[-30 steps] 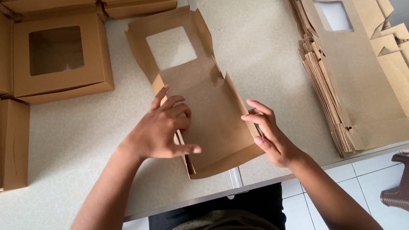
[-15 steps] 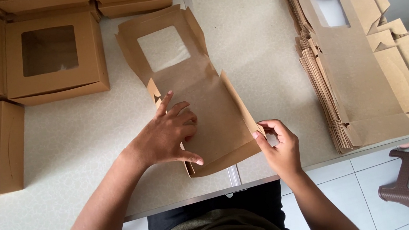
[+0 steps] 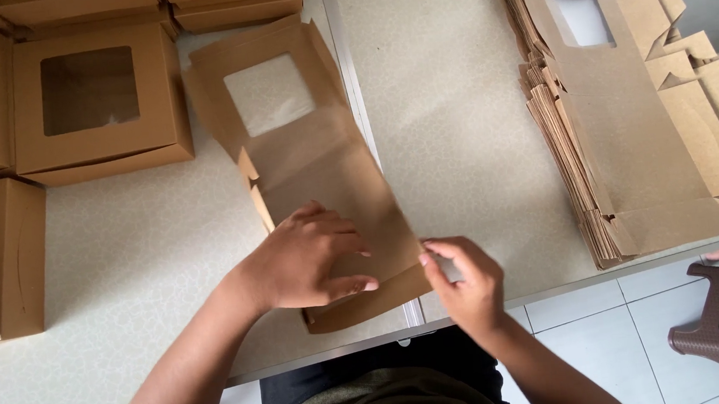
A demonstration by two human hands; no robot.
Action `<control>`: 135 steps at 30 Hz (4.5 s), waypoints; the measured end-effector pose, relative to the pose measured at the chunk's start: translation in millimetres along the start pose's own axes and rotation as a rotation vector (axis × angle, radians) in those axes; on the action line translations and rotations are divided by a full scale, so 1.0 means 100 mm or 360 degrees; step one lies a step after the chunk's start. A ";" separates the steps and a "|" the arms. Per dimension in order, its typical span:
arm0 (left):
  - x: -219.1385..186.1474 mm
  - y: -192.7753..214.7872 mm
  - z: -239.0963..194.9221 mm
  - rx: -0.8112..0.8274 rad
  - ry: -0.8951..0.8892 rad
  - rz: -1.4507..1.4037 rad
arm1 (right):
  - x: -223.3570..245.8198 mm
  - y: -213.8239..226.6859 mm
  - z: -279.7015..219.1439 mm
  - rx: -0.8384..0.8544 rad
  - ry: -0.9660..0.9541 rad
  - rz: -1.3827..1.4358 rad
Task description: Assembling a cardboard box with a plastic window by folding along pre-scored lines and tucking in flaps.
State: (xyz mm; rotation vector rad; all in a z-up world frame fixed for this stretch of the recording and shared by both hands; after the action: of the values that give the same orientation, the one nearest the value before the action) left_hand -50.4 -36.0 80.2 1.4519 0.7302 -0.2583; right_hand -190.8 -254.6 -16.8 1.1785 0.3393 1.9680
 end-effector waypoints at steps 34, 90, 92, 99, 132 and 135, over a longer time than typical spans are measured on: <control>-0.03 -0.05 0.07 0.0085 -0.0060 -0.0402 | 0.28 -0.15 0.41 0.0813 -0.0888 0.0500; 0.36 0.17 -0.07 0.0233 0.0520 0.0208 | -0.79 -0.44 1.72 0.1028 -0.0166 0.0972; 0.38 0.13 -0.08 0.0213 0.0430 0.0178 | -0.71 -0.41 1.68 0.1019 -0.0125 0.0965; 0.32 0.08 -0.09 0.0239 0.0135 -0.0065 | -0.59 -0.39 1.63 0.1024 0.0056 0.0867; 0.32 -0.20 -0.48 -0.0397 -0.0236 0.0364 | -0.44 -0.39 1.48 0.0865 0.0536 0.0488; 0.44 -0.13 -0.54 -0.0576 -0.0236 0.0506 | -0.46 -0.43 1.52 0.0778 0.0377 0.0580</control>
State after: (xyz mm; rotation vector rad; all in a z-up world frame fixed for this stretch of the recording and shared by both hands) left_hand -40.5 25.4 46.2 1.1670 0.3925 0.0132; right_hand -31.5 -286.4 10.1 1.3814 0.8127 2.4371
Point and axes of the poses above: each hand's wrist, its own z-axis towards the middle knuckle, its own y-axis out of the back of the hand, x = y × z, the point moved 2 cm from there along z, towards the middle knuckle, and after that the axes turned 4 degrees about x, right-handed, at the moved point
